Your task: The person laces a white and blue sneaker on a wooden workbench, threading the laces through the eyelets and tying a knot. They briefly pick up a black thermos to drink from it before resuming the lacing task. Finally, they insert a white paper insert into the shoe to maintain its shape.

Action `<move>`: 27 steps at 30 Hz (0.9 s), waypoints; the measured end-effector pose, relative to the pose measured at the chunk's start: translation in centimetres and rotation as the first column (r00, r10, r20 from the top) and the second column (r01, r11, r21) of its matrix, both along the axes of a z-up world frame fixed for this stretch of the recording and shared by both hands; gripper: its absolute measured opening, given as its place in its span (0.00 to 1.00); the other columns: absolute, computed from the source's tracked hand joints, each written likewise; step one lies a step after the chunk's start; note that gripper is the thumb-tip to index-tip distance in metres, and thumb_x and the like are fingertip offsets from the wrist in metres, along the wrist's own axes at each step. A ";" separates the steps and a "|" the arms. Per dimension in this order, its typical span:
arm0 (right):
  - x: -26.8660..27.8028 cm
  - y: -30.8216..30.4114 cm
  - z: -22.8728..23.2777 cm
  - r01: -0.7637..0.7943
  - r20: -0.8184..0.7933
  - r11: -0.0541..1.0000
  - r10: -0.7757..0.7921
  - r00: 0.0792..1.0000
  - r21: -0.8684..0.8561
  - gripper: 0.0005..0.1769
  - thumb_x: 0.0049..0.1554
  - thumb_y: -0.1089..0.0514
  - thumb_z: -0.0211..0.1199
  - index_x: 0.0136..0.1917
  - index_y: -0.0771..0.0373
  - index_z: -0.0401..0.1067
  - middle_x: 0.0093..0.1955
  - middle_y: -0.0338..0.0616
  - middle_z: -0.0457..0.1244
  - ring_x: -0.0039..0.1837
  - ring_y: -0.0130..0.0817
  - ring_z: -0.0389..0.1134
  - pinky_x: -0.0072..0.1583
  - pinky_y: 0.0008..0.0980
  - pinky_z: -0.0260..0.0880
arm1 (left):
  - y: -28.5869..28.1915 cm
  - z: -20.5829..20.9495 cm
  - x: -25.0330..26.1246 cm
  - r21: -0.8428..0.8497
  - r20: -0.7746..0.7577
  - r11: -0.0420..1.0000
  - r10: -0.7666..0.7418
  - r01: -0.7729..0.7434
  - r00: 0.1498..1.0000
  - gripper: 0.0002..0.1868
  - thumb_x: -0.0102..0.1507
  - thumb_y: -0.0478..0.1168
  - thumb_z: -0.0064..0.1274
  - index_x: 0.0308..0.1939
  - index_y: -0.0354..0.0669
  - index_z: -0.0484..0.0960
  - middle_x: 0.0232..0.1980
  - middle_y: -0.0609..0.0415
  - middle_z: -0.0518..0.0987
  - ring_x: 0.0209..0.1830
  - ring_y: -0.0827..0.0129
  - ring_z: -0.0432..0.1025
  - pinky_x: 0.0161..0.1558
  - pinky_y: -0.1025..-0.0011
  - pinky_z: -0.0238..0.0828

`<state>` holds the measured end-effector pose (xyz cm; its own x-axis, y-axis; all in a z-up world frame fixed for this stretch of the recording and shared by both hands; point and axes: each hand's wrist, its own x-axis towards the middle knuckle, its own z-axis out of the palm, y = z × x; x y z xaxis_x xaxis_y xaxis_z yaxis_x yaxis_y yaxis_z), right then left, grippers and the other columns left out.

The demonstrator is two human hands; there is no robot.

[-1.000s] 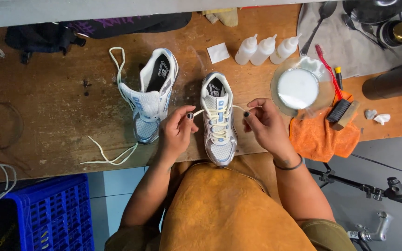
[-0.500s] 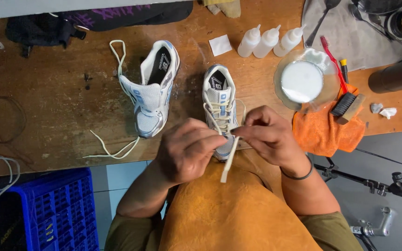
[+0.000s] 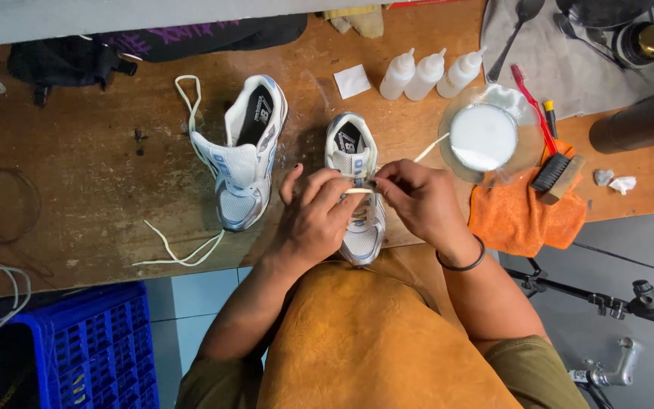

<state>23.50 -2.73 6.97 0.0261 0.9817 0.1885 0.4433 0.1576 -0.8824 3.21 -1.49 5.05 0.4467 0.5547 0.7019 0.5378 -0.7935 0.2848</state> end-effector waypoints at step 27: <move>0.6 0.0 -1.9 -0.109 0.458 0.989 0.144 0.878 -0.101 0.10 0.57 0.58 0.68 0.53 0.60 0.77 0.40 0.46 0.71 0.37 0.45 0.74 0.38 0.39 0.75 | 0.4 -6.8 -1.5 -0.324 0.277 0.938 0.216 -0.121 0.936 0.12 0.65 0.36 0.60 0.51 0.35 0.83 0.47 0.46 0.82 0.47 0.51 0.79 0.48 0.60 0.78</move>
<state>24.09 -2.70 5.02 -0.1725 0.9818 0.0795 0.7837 0.1857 -0.5927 1.69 -1.08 -1.76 0.1198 0.8066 0.5789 0.5058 -0.5513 0.6635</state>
